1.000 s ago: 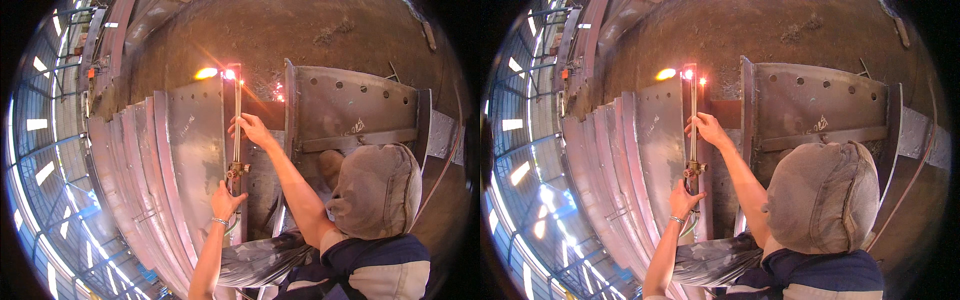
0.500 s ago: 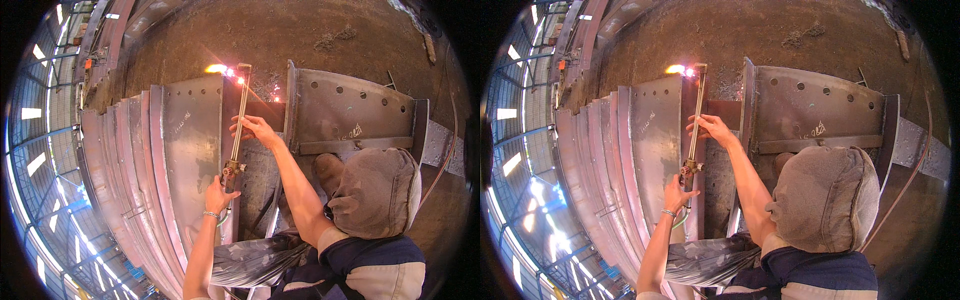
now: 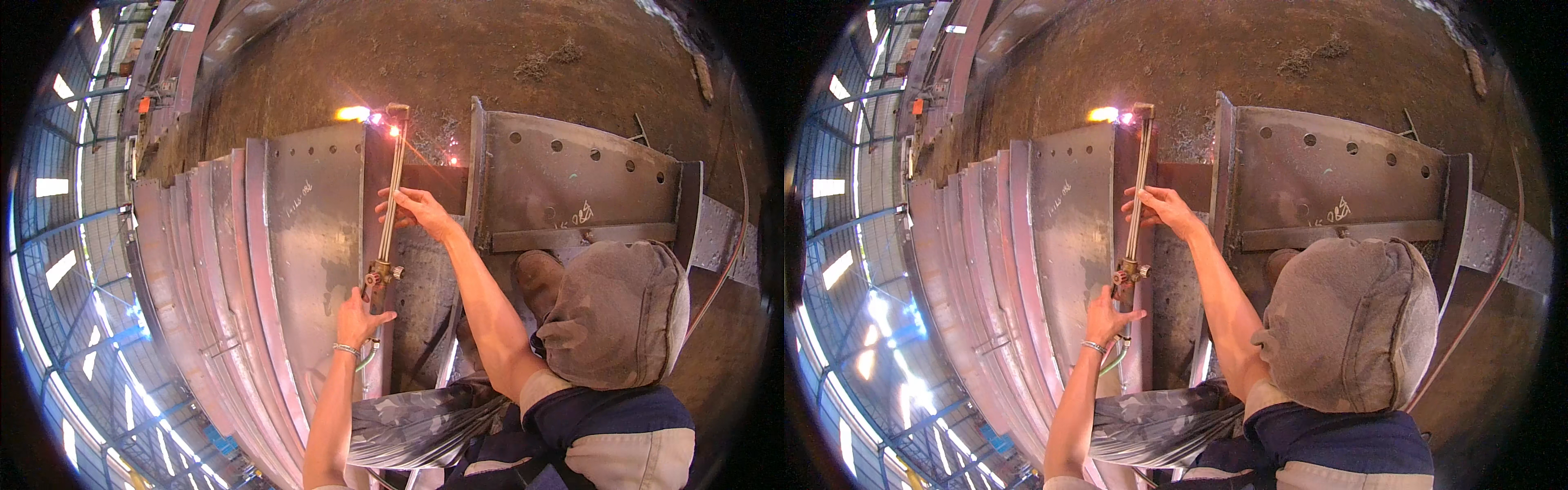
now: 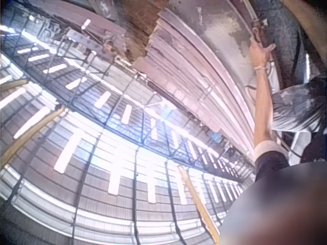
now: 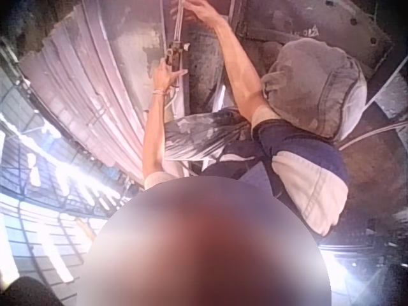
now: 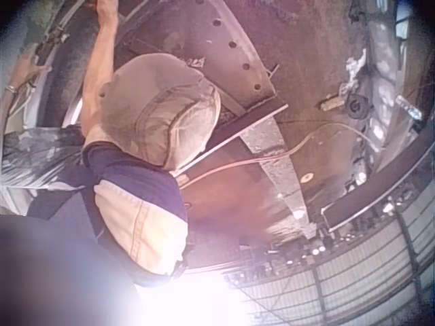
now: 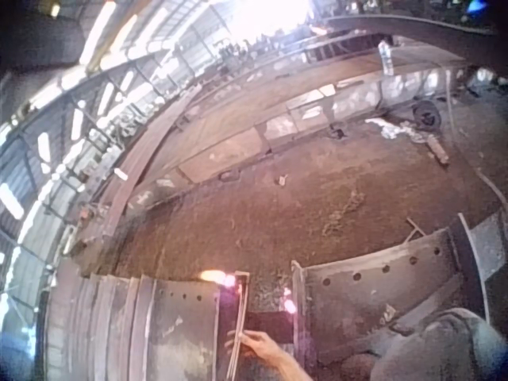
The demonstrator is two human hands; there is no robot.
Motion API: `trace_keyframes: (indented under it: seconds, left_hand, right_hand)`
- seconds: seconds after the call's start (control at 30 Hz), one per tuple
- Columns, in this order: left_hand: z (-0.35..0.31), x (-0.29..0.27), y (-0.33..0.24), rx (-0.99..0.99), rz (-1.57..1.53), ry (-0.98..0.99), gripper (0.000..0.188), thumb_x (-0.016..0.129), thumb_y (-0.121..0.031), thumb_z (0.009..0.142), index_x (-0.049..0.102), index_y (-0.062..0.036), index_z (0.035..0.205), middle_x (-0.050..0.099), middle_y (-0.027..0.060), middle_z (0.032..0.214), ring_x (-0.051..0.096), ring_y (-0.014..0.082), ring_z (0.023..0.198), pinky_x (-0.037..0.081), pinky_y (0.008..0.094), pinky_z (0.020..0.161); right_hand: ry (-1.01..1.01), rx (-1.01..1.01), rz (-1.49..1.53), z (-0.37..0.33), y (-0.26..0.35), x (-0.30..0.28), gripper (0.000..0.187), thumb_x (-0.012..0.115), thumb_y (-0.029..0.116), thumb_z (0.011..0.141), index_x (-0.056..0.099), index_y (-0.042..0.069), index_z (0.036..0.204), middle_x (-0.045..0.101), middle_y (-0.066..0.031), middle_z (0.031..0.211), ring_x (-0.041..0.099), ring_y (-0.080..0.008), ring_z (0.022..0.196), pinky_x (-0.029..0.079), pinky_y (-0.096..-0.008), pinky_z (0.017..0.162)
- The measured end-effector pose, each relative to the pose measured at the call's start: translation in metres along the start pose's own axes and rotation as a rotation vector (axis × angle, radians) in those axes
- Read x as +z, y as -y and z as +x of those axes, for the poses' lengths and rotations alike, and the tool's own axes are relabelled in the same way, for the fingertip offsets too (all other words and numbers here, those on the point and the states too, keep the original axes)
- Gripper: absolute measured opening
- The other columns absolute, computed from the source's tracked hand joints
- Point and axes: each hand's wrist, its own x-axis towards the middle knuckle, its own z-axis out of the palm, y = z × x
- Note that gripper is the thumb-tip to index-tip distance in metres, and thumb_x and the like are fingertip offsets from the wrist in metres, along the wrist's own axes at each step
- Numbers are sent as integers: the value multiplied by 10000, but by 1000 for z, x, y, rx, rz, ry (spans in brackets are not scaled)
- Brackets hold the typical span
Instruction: The person uses a cutting torch to cut through large curved metal plates. They move the torch along the edges of the plates, creating sparks as the metal is severed.
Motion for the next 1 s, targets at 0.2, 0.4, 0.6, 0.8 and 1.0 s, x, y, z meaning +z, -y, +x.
trace_keyframes:
  seconds: [0.2,0.4,0.6,0.8,1.0]
  left_hand:
    - [0,0,-3,30,1,-28,752,944,-444,571,468,-6,955,666,215,820,667,410,791,527,451,722]
    - [0,-1,-6,23,21,-26,747,945,-431,571,477,-7,970,672,215,825,673,400,790,529,447,722]
    - [-1,-1,-5,-2,27,0,749,949,-448,551,506,-1,957,671,207,798,674,378,758,528,444,709]
    - [-1,1,-2,48,26,-51,740,950,-467,534,510,-9,915,663,191,745,666,382,718,526,434,687]
    - [0,-1,-5,9,62,-16,732,943,-481,542,509,-15,904,668,186,754,672,373,725,530,429,691]
  right_hand:
    - [-1,-6,-4,0,-1,0,481,546,428,1020,594,58,1323,713,-111,1099,710,-208,981,593,-384,848]
    - [-15,0,-6,0,0,1,459,544,418,1023,610,66,1309,720,-108,1089,717,-202,967,604,-377,829]
    - [12,1,-16,0,-2,-1,474,539,423,1024,595,58,1322,715,-115,1107,714,-212,988,601,-376,846]
    - [23,11,-7,2,-4,-2,485,539,429,1023,589,55,1327,715,-113,1110,714,-210,991,598,-377,854]
    - [16,11,-33,3,-4,-1,468,529,426,1029,602,65,1318,724,-100,1097,716,-193,979,592,-358,836]
